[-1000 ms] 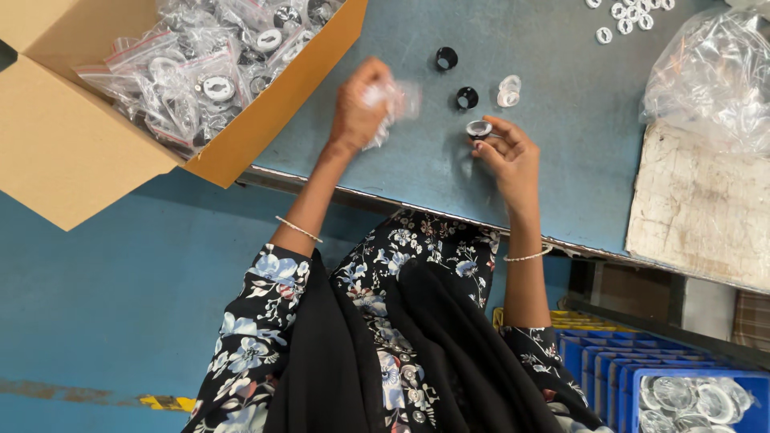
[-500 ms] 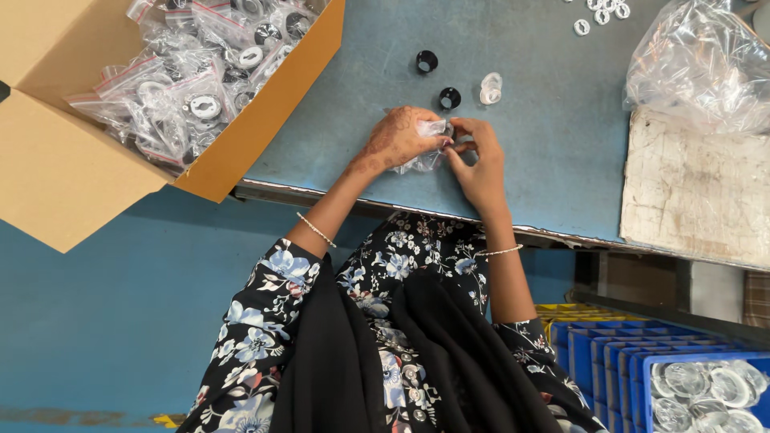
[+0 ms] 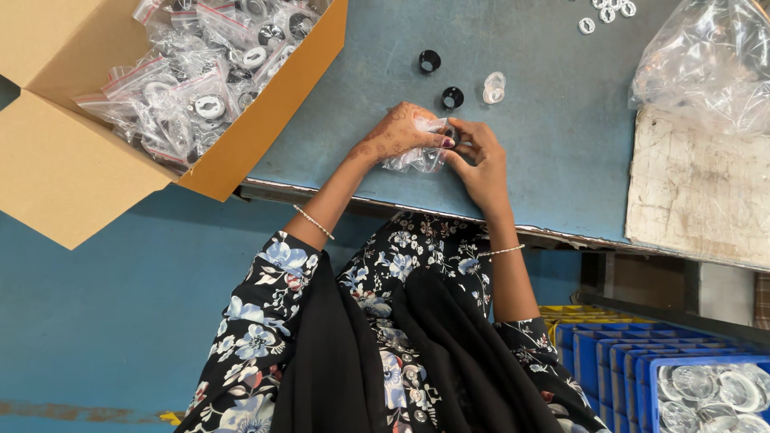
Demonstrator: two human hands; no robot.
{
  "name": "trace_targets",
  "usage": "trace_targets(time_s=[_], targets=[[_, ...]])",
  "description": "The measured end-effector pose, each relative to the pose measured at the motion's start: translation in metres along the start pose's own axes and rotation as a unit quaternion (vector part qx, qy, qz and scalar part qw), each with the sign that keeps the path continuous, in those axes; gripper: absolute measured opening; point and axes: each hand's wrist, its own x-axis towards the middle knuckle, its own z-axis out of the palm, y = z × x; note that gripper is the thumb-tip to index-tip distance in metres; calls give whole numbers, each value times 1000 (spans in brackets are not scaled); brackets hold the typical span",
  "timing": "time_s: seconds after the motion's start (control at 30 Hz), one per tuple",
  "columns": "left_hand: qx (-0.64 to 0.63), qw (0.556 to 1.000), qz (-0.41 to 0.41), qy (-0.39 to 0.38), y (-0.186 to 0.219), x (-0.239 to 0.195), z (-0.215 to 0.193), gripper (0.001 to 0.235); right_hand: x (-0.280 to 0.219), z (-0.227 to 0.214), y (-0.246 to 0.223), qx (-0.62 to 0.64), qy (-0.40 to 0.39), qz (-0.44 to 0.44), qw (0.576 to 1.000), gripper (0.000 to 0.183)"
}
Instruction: The person repeatedly picks small black and white plastic components from a table, places them into clear plastic bags, and puts the filled bags into a cardboard box. The process is continuous and repetitive throughout the clip.
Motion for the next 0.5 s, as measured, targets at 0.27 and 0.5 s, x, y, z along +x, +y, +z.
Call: trace_targets(time_s=[0.27,0.5], targets=[[-77,996,34,-27,-9,1,-4,32,2,1,3,95,10,7,995,46],[-199,980,10,-18,-12,2,-3,31,8,11,2,107,51,6,993,45]])
